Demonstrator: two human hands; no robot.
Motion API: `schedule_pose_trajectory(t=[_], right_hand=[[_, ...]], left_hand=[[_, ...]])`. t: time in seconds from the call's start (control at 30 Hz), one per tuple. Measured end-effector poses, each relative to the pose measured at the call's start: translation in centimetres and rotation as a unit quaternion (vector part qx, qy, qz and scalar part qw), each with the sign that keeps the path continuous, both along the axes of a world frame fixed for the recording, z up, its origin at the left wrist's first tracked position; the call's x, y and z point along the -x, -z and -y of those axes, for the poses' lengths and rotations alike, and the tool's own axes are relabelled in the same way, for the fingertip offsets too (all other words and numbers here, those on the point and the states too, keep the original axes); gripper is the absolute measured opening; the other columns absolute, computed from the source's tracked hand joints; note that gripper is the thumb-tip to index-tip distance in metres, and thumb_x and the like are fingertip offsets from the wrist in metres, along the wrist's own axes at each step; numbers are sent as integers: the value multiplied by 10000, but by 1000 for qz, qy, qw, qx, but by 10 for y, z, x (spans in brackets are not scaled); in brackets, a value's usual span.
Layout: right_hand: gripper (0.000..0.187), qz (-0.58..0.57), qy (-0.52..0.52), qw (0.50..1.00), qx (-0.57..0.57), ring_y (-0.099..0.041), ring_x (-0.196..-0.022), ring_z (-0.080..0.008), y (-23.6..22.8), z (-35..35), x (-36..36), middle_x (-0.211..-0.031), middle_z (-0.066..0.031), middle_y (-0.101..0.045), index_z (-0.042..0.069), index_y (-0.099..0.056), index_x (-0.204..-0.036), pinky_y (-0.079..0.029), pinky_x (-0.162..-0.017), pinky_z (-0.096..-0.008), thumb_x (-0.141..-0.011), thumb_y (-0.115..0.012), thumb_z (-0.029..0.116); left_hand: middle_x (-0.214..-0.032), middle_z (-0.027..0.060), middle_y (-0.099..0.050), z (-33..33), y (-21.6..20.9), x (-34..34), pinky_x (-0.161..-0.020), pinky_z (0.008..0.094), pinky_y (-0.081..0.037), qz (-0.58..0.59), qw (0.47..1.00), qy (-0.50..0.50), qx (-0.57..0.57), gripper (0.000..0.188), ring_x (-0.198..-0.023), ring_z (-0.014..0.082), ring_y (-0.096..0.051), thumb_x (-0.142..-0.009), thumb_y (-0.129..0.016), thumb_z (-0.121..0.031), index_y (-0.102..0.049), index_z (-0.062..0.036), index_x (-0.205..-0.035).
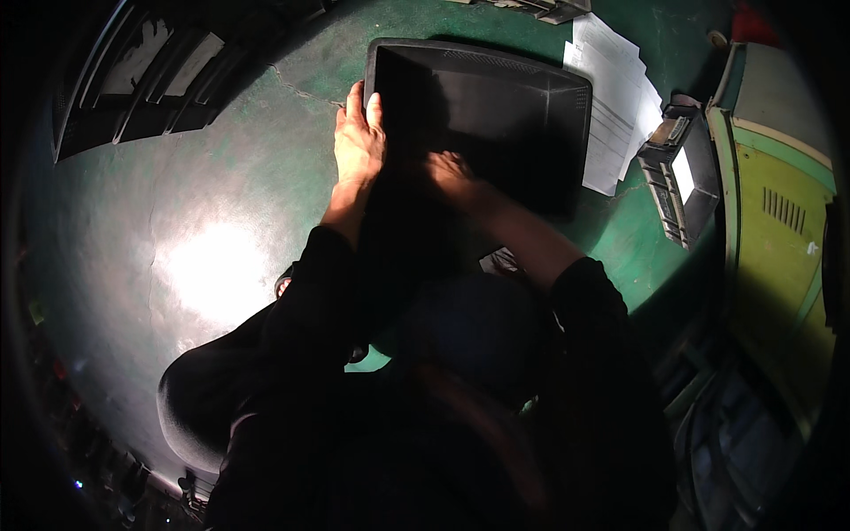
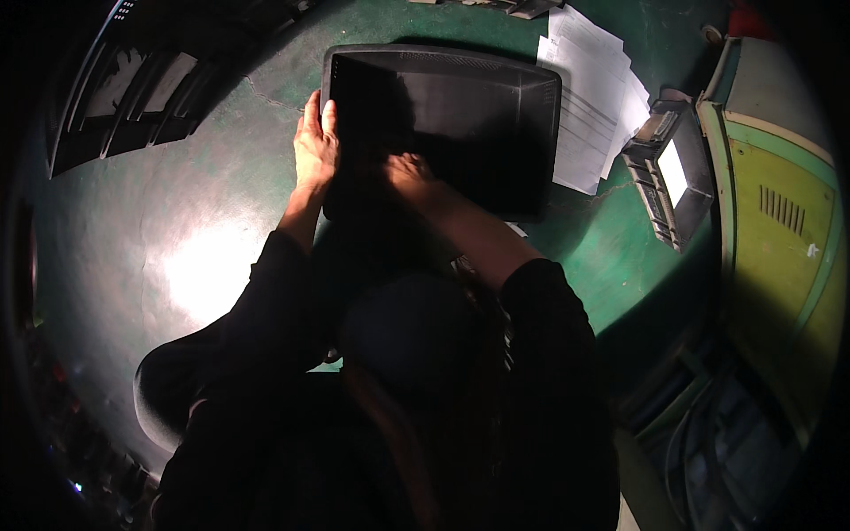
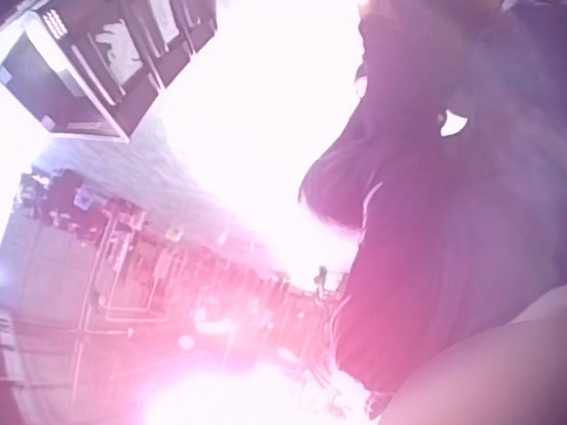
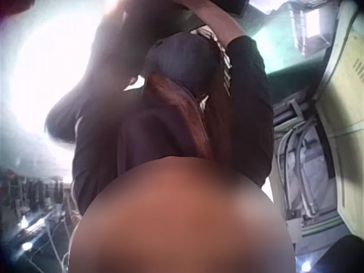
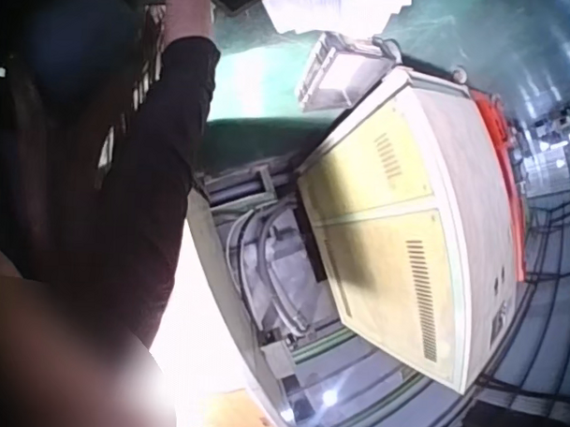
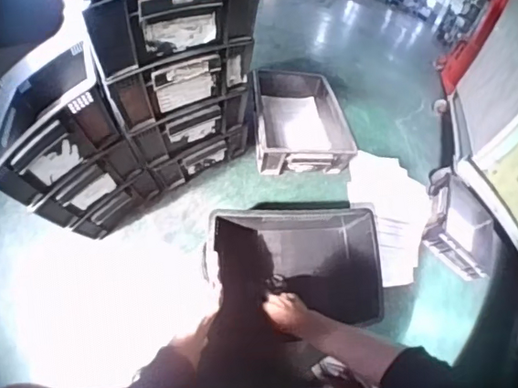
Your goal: The person sits on the floor and wipes the inside of a black plastic tray with a cloth. They then place a sheet of white paper into the tray, wipe the tray again, and repeat the process with another tray.
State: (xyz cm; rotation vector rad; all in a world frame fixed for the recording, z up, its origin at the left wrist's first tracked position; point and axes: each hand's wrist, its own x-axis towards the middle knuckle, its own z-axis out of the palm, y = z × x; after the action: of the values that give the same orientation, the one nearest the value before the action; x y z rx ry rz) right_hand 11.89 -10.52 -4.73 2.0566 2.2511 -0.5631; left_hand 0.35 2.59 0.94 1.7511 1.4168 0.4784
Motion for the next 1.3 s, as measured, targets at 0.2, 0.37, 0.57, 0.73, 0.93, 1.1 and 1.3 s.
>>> schedule_pose_trajectory(t=[0.2, 0.37, 0.57, 0.73, 0.93, 1.1, 1.3], right_hand=[[173, 83, -244, 959, -115, -558, -1011, -210, -120, 77, -112, -1095, -118, -538, 109, -556, -962, -488, -780, -372, -818, -464, 79], [284, -39, 197, 975, 97, -534, -930, -276, -140, 168, -110, -936, -63, -509, 118, -572, -1021, -486, -756, -374, -741, -612, 143], [297, -54, 129, 989, -48, -553, -859, -269, -118, 115, -38, -924, -75, -515, 125, -571, -985, -492, -689, -386, -695, -628, 141], [214, -158, 49, 973, -161, -581, -729, -260, -89, 40, 53, -983, -89, -522, 112, -494, -905, -485, -599, -396, -739, -610, 178], [211, -302, 119, 927, -186, -574, -719, -312, -78, -20, 75, -912, -111, -517, 99, -471, -951, -462, -556, -412, -789, -564, 196], [244, -188, 204, 936, -217, -566, -733, -372, -66, -80, 53, -951, -141, -506, 92, -447, -981, -456, -617, -477, -824, -545, 251], [251, -100, 274, 919, -264, -590, -795, -375, -81, -156, -34, -1038, -134, -517, 99, -478, -1012, -487, -687, -455, -832, -561, 253]], left_hand=[[-1056, 272, -528, 5, 2, 9, -846, 446, -448, 21, 1000, -15, 1, 439, -986, 418, -535, -905, -443, -399, -422, -179, -1284], [-1085, 272, -528, 8, 14, 5, -882, 425, -429, 47, 998, -28, -15, 435, -1009, 420, -525, -896, -465, -397, -443, -174, -1269], [-1061, 215, -557, 1, 31, 5, -880, 369, -432, 151, 985, -69, 43, 422, -1008, 320, -559, -873, -532, -384, -491, -199, -1250], [-1090, 150, -565, -1, 41, 6, -898, 311, -395, 205, 971, -67, 105, 452, -1008, 225, -540, -871, -533, -403, -471, -222, -1281], [-1194, 161, -481, -21, 32, 39, -950, 394, -379, 432, 746, -65, 503, 655, -1055, 297, -487, -891, -217, -604, -412, -150, -1321], [-1162, 124, -552, -13, 16, 41, -912, 359, -423, 440, 731, -125, 507, 788, -1017, 242, -546, -854, -236, -663, -466, -20, -1247], [-1375, 169, -345, -16, 21, 39, -1043, 395, -203, 364, 791, -54, 489, 870, -1271, 276, -281, -799, -289, -730, -288, -84, -1381]])
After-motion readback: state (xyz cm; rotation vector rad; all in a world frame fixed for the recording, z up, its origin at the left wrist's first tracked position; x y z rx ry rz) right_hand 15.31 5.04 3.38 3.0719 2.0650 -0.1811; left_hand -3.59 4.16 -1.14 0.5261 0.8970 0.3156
